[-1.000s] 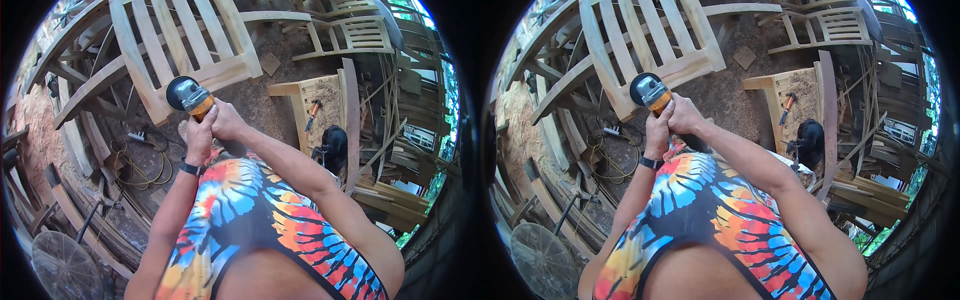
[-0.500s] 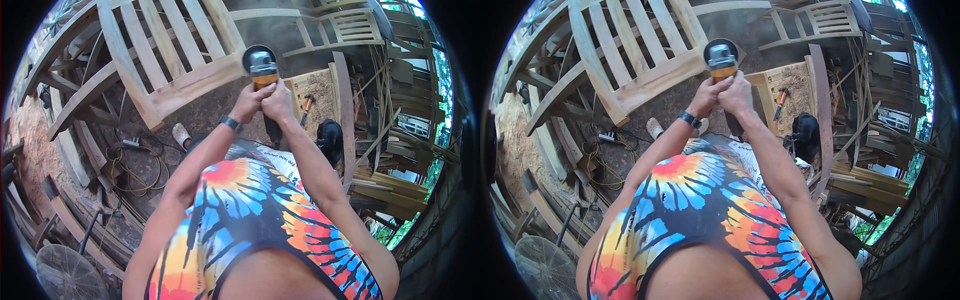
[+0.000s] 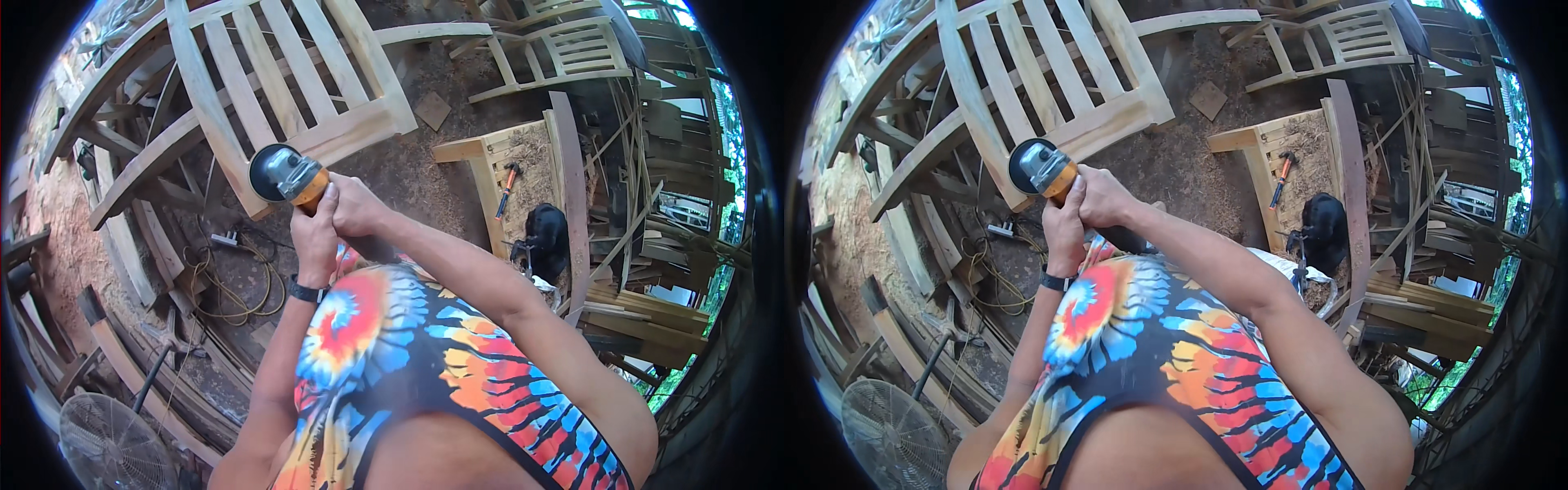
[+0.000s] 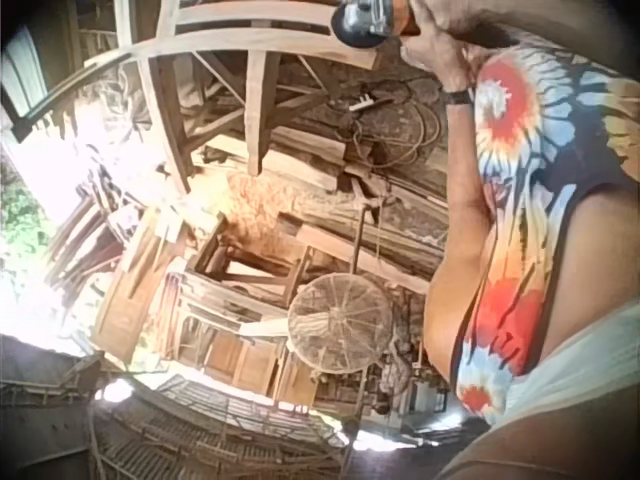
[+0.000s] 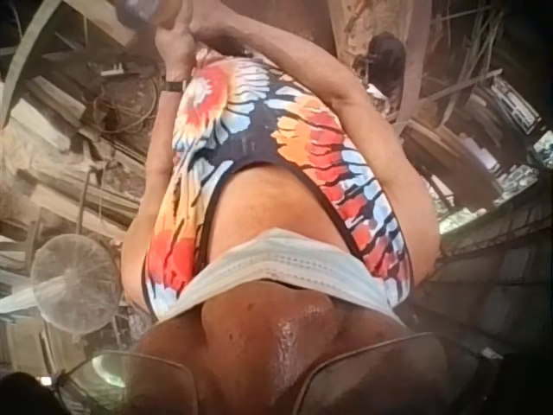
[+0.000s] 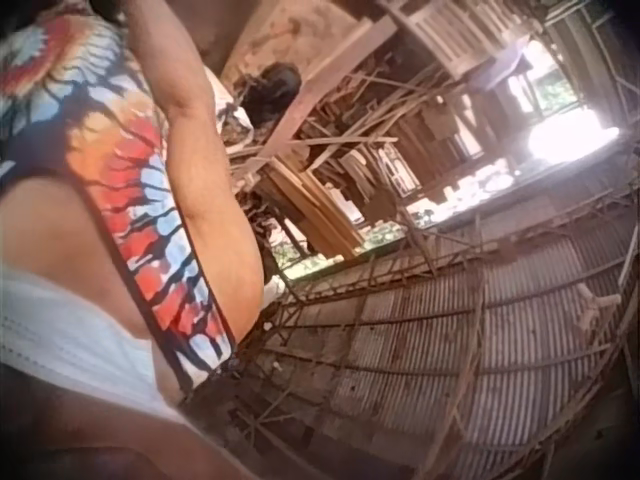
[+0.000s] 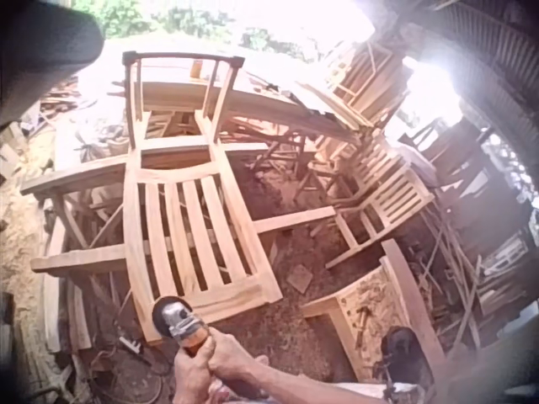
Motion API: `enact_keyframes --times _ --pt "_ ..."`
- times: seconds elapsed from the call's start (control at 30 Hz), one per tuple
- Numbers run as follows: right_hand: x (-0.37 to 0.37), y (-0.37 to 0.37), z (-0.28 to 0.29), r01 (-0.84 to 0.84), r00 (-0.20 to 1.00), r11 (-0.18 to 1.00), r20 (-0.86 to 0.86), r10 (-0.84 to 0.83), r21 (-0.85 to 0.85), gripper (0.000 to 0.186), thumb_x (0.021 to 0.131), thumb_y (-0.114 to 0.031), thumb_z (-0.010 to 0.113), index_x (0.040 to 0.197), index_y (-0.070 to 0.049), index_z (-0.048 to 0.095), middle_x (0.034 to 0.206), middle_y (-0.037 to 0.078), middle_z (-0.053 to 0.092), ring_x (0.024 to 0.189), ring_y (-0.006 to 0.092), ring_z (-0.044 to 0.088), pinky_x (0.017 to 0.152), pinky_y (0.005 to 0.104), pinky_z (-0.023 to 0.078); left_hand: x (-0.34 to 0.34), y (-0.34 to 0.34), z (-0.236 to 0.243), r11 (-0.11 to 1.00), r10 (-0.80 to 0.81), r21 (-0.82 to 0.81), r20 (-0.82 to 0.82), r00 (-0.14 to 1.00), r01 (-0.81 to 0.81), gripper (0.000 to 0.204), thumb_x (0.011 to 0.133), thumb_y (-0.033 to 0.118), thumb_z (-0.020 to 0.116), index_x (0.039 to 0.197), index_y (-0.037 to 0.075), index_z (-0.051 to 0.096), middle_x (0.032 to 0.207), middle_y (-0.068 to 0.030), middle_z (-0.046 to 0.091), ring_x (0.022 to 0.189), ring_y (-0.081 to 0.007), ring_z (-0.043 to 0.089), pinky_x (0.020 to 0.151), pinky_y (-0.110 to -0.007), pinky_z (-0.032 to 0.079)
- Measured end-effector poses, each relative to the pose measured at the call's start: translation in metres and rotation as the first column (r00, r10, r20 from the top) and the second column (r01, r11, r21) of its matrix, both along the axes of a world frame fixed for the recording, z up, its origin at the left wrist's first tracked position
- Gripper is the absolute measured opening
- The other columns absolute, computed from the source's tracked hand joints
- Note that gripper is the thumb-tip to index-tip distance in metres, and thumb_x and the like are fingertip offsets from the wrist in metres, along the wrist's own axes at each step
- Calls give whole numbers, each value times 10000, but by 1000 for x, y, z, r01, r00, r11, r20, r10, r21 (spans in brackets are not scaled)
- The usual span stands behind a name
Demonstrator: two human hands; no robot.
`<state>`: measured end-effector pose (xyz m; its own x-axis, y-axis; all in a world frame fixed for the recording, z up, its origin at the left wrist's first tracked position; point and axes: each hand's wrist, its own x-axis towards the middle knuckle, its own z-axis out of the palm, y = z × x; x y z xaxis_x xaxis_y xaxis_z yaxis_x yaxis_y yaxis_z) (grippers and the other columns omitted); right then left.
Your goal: The person hammers nails into the joints of a wooden chair frame using a hammer. They then use an angle grinder to sand the backrest slats of the chair and wipe the surface by hand.
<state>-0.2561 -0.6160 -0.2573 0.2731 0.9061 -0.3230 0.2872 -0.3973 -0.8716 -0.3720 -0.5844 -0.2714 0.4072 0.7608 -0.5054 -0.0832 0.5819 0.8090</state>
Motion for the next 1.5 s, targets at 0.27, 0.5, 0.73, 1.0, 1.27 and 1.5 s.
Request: enact_keyframes --times 0.27,0.5,0.73,1.0,1.27,1.5 --pt "24 -15 -10 144 970 986 211 -124 -85 471 773 -253 754 1102 42 594 1018 299 704 1042 471 673 877 489 554 28 0 -19 984 -130 -107 86 988 139 441 943 284 752 1231 -35 652 1112 -90 713 975 -146 669 867 -301 528" --pt "81 -34 6 392 803 907 539 -254 -156 369 821 -170 675 1090 53 554 972 343 688 1000 507 671 860 542 551 109 -2 -28 914 -271 -189 371 888 358 395 938 286 750 1219 18 683 1100 -47 711 943 -111 660 817 -277 524" --pt "124 -68 15 661 655 721 308 -690 210 328 837 -231 755 1024 31 694 876 162 741 811 239 735 708 379 562 176 -7 -14 795 -582 123 435 687 594 516 971 400 717 1295 17 598 1109 -20 658 943 -93 619 821 -272 525" --pt "113 -126 -7 946 225 312 -518 -825 -86 251 801 -109 751 989 -1 625 794 71 644 628 218 663 586 344 565 66 -45 24 -117 -739 653 -560 374 748 976 768 237 806 1540 -56 286 1412 -403 468 1046 -467 670 866 -469 572" --pt "116 -190 -19 957 36 218 -665 -746 -193 287 831 -146 719 1052 -11 596 817 100 625 668 248 659 636 388 582 89 -53 25 -713 -550 631 -774 314 307 605 946 121 487 1493 -106 364 1311 -483 509 679 -333 735 563 -419 593" --pt "106 -187 54 953 61 211 -548 -835 -217 408 760 -210 814 1072 1 658 847 107 695 697 229 680 683 354 578 114 -49 29 32 -999 207 9 31 978 563 880 203 753 1361 -14 558 1204 -123 694 1065 -204 686 939 -366 531"
